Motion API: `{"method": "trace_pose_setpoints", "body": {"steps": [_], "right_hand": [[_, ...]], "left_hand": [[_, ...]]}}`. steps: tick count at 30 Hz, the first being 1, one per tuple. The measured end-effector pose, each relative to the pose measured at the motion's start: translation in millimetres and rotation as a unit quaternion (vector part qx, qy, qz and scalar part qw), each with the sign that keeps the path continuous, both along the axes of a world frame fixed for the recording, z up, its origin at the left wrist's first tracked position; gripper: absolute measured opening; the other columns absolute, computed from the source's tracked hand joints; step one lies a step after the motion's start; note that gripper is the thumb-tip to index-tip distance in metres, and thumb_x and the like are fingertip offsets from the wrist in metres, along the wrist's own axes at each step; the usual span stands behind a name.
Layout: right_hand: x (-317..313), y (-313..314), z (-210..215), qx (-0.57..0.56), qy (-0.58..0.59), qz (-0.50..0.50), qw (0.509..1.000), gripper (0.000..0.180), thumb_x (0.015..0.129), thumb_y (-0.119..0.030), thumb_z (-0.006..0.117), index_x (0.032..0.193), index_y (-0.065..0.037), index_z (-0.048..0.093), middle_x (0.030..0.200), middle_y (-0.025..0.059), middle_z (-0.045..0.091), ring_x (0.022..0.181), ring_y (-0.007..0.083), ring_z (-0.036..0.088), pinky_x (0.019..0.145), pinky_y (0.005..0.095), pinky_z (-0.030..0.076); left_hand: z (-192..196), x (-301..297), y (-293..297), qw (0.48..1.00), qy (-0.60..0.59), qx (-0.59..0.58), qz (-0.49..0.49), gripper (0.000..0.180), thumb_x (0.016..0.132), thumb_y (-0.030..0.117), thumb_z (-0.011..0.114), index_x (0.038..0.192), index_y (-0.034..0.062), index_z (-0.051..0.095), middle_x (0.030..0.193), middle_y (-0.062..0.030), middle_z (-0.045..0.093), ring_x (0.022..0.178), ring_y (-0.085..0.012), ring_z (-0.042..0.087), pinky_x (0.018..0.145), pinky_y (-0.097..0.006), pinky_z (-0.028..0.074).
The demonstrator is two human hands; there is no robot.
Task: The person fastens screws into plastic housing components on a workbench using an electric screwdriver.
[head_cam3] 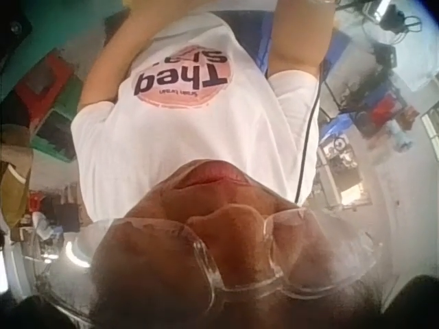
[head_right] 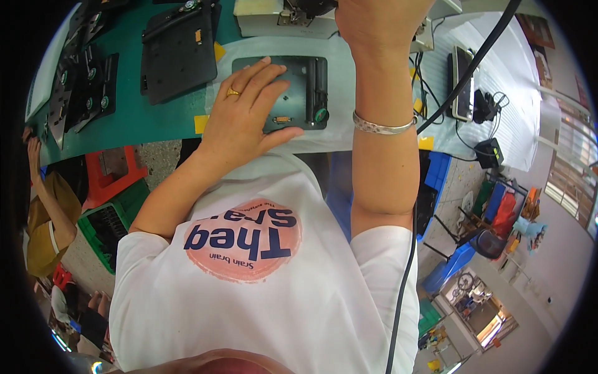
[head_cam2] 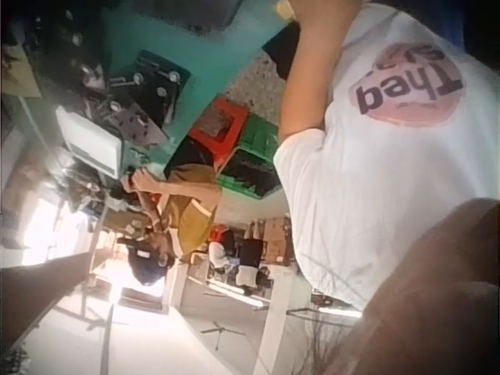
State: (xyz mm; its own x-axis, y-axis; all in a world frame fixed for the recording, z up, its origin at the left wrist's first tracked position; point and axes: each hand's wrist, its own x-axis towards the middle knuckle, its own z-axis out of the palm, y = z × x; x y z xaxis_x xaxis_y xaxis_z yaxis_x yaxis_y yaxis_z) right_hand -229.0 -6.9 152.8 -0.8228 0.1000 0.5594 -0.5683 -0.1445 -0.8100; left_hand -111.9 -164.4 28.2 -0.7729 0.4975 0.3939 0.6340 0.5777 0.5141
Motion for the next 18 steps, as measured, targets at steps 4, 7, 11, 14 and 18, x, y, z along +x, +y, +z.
{"method": "trace_pose_setpoints", "body": {"steps": [4,7,11,14,18], "right_hand": [[29.4,11.9,-3.0,0.008,-0.044,-0.009,0.999,0.048,0.092,-0.002,0.066,0.135,0.004,0.045,0.068,0.0045,0.059,0.05,0.0125,0.056,0.051,0.0293,0.052],[52.0,54.3,-14.4,0.007,-0.041,0.106,0.993,0.043,0.097,-0.01,0.052,0.139,-0.007,0.045,0.076,0.005,0.052,0.064,0.0179,0.049,0.063,0.0398,0.042],[82.4,65.9,-18.7,-0.047,-0.029,0.099,0.994,0.046,0.095,-0.007,0.054,0.14,-0.006,0.042,0.075,0.0073,0.053,0.06,0.019,0.05,0.059,0.0411,0.048],[93.5,62.5,-22.6,-0.079,-0.015,0.062,0.995,0.047,0.093,-0.003,0.055,0.137,-0.001,0.039,0.073,0.0102,0.055,0.055,0.0202,0.052,0.053,0.0418,0.051],[104.5,70.6,-28.6,-0.096,0.001,0.031,0.995,0.047,0.093,-0.003,0.053,0.138,-0.003,0.038,0.075,0.0091,0.052,0.057,0.0197,0.052,0.053,0.0411,0.05]], "left_hand": [[-3.1,-1.3,-0.6,1.0,0.005,0.016,0.013,0.069,0.076,0.046,0.084,0.124,0.0065,0.056,0.14,-0.0108,0.056,0.138,-0.034,0.048,0.109,-0.049,0.039],[-3.4,0.9,0.3,1.0,0.011,0.019,0.008,0.062,0.077,0.044,0.084,0.121,0.0103,0.058,0.139,-0.009,0.057,0.138,-0.0323,0.047,0.11,-0.049,0.038],[5.3,4.3,0.8,0.998,0.055,0.004,-0.004,0.043,0.078,0.038,0.083,0.111,0.0174,0.065,0.133,-0.0047,0.059,0.136,-0.0277,0.048,0.112,-0.049,0.03],[10.7,7.4,10.4,0.998,0.017,0.058,0.012,0.032,0.078,0.034,0.083,0.102,0.0185,0.069,0.127,-0.0018,0.06,0.131,-0.0235,0.051,0.112,-0.049,0.026],[14.2,3.8,23.1,0.998,0.042,0.041,0.012,0.028,0.079,0.031,0.081,0.103,0.0195,0.072,0.121,0.0013,0.062,0.125,-0.0205,0.054,0.111,-0.048,0.026]]}}
